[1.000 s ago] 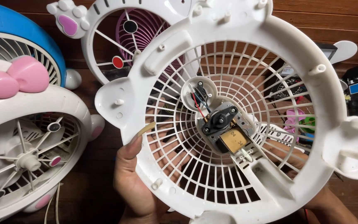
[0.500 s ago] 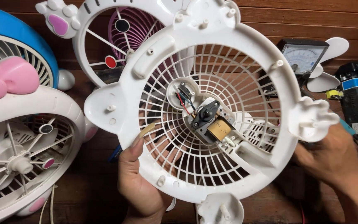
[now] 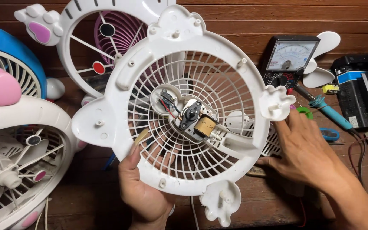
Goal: Cleaning a small plastic component with a brush and then reassembling the back housing of a fan.
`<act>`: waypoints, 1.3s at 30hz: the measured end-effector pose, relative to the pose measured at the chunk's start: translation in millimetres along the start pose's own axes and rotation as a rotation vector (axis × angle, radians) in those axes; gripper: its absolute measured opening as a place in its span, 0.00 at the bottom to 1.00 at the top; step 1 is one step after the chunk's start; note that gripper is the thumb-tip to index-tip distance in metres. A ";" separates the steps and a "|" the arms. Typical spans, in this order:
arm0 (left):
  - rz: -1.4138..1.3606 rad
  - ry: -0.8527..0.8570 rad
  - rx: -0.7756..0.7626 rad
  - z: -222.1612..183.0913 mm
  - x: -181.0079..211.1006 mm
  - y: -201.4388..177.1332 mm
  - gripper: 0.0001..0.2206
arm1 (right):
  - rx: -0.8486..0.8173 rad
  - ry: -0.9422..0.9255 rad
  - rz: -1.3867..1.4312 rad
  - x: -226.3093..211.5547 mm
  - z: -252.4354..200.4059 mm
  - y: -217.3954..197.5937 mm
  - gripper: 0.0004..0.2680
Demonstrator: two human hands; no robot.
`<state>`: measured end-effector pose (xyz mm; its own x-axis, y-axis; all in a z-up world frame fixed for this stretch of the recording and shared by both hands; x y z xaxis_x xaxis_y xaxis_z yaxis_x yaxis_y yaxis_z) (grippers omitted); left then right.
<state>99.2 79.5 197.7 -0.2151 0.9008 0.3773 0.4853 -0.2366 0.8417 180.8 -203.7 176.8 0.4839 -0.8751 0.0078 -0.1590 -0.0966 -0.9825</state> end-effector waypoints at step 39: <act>0.044 -0.024 0.122 -14.9 -44.7 -23.8 0.28 | 0.354 -0.022 0.355 -92.1 -5.0 -143.7 0.35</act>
<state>84.7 39.4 166.5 -0.1721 0.8992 0.4023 0.5934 -0.2313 0.7709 154.9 -111.7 318.2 0.4712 -0.8144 -0.3388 -0.0169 0.3757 -0.9266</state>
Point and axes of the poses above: each hand's wrist, its own z-axis towards the middle knuckle, its own y-axis out of the palm, x = y × z, the point moved 9 cm from there along z, towards the middle knuckle, and after that the axes turned 11 degrees about -x, right-handed, at the moved point
